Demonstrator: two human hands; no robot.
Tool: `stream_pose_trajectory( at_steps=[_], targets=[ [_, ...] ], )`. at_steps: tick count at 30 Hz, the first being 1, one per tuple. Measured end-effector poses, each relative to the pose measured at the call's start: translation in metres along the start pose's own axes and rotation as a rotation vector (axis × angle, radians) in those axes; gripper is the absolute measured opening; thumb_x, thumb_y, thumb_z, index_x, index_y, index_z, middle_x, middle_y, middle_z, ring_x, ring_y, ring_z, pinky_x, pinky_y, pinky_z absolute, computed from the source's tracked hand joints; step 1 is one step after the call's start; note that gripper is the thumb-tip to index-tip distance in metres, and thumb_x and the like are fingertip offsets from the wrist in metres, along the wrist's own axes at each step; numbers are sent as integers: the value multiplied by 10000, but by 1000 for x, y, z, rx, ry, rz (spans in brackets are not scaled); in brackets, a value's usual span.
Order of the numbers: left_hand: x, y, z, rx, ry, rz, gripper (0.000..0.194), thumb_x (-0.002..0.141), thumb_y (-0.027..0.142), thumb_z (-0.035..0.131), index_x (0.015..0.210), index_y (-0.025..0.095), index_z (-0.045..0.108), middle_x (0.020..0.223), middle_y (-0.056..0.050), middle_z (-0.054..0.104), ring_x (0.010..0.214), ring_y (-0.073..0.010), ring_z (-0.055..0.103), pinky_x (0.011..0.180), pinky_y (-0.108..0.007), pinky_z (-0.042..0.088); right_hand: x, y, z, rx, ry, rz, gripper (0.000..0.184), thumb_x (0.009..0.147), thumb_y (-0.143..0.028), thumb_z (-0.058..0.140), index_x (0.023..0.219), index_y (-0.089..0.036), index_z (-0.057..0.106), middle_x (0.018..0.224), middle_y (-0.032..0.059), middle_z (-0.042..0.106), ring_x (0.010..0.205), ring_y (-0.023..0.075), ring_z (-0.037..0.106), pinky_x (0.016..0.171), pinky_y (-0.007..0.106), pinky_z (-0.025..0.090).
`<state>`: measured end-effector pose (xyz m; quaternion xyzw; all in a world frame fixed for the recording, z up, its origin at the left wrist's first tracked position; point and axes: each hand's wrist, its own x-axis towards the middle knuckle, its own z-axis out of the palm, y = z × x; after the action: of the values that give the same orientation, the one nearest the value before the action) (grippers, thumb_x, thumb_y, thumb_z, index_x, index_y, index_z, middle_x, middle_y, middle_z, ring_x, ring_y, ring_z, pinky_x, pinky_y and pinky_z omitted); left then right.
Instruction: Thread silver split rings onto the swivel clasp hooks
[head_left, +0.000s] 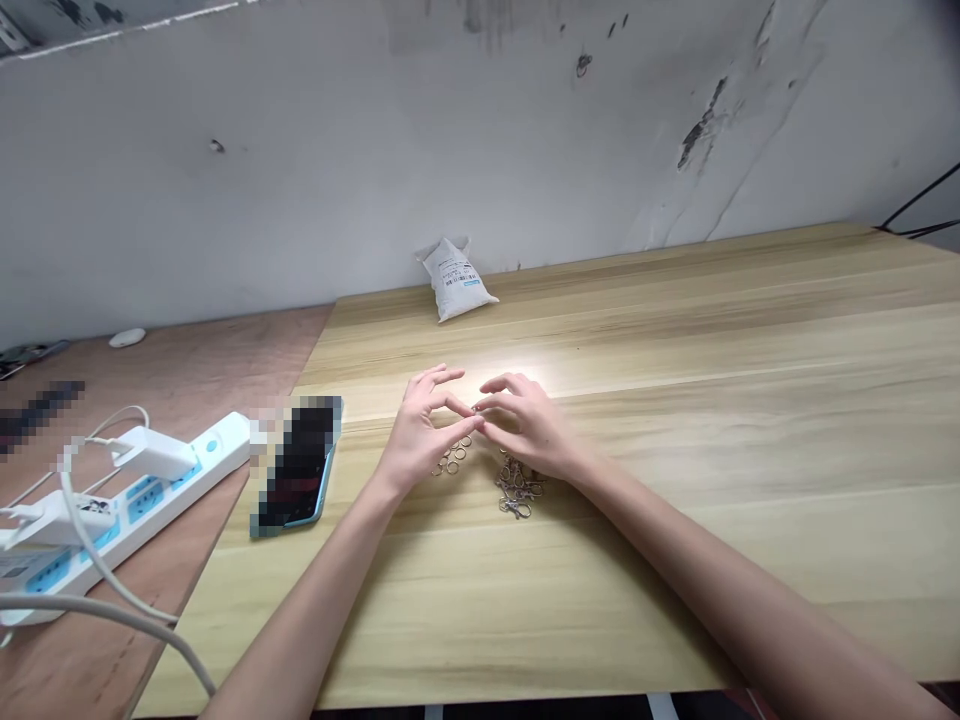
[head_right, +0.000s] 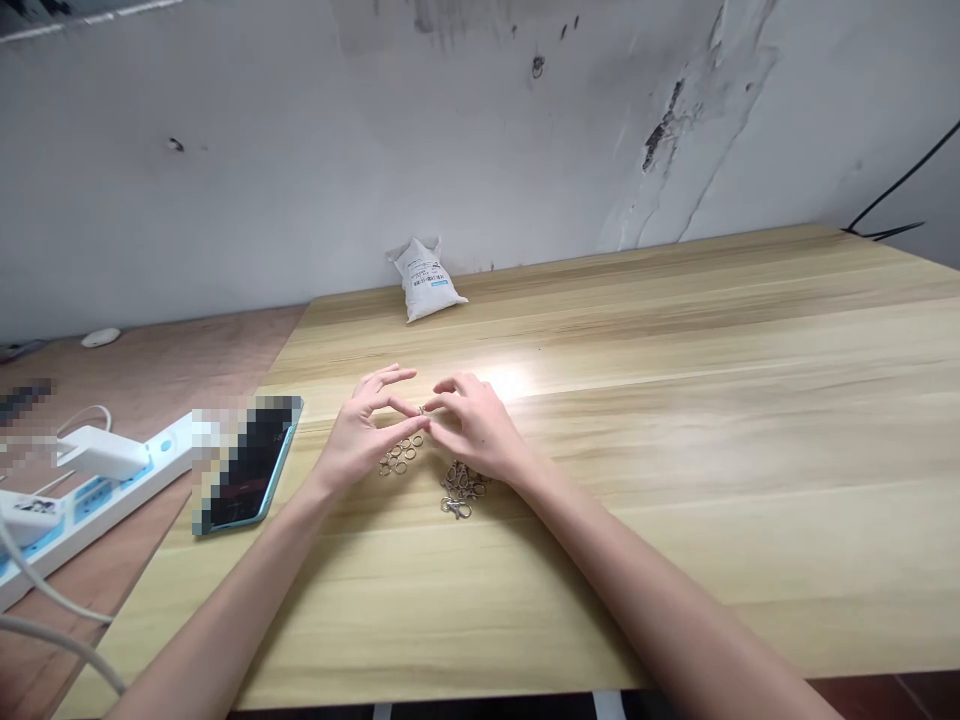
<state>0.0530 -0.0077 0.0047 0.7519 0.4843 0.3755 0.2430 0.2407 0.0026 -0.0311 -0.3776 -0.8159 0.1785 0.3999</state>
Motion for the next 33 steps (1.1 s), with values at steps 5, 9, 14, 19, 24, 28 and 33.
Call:
stream_pose_trajectory(
  at_steps=[5, 9, 14, 19, 24, 28, 33],
  targets=[
    [0, 2, 2, -69, 12, -29, 91, 769, 302, 745, 721, 235, 707, 1279, -55, 614, 1336, -269, 416, 1120, -535, 323, 0, -5, 10, -38, -4, -54, 172, 874, -167, 584, 1009, -235, 667, 1032, 77, 636, 985, 220, 570, 821, 377, 415],
    [0, 1, 1, -9, 80, 7, 97, 776, 302, 743, 728, 232, 695, 1253, -48, 627, 1325, -260, 424, 1120, -509, 320, -1, -2, 8, -62, 33, -65, 125, 902, -182, 554, 936, -227, 666, 1031, 78, 637, 988, 223, 569, 837, 385, 396],
    [2, -3, -2, -43, 79, -75, 205, 743, 351, 774, 898, 240, 700, 1252, -62, 628, 1282, -264, 476, 1092, -517, 351, -1, -5, 2, -118, 23, -89, 164, 937, -185, 502, 994, -240, 646, 1067, 78, 623, 1004, 216, 565, 862, 384, 383],
    [3, -8, -4, -283, -53, -189, 190, 740, 392, 773, 782, 211, 733, 1275, -99, 605, 1256, -288, 521, 1009, -491, 461, -1, -8, 0, -153, 46, -120, 168, 965, -216, 480, 986, -241, 645, 1068, 83, 623, 1012, 213, 568, 866, 377, 377],
    [2, -10, -5, -460, -127, -288, 222, 702, 367, 805, 768, 177, 713, 1310, -127, 579, 1197, -292, 583, 969, -463, 507, -1, -6, -1, -147, 20, -124, 160, 967, -239, 486, 960, -239, 646, 1073, 78, 617, 1026, 216, 561, 867, 380, 372],
    [4, -9, -10, -386, -183, -262, 232, 700, 367, 806, 865, 215, 749, 1308, -120, 586, 1236, -296, 557, 995, -470, 492, -1, -8, -3, -95, -14, -118, 142, 959, -222, 483, 976, -231, 623, 1049, 80, 624, 1004, 212, 567, 848, 373, 378],
    [5, -9, -14, -422, -237, -254, 210, 746, 384, 769, 894, 234, 772, 1312, -121, 582, 1241, -296, 552, 975, -450, 523, -2, -8, -3, -71, -57, -104, 109, 950, -220, 498, 974, -227, 605, 1067, 72, 615, 1023, 207, 553, 855, 366, 375]
  ],
)
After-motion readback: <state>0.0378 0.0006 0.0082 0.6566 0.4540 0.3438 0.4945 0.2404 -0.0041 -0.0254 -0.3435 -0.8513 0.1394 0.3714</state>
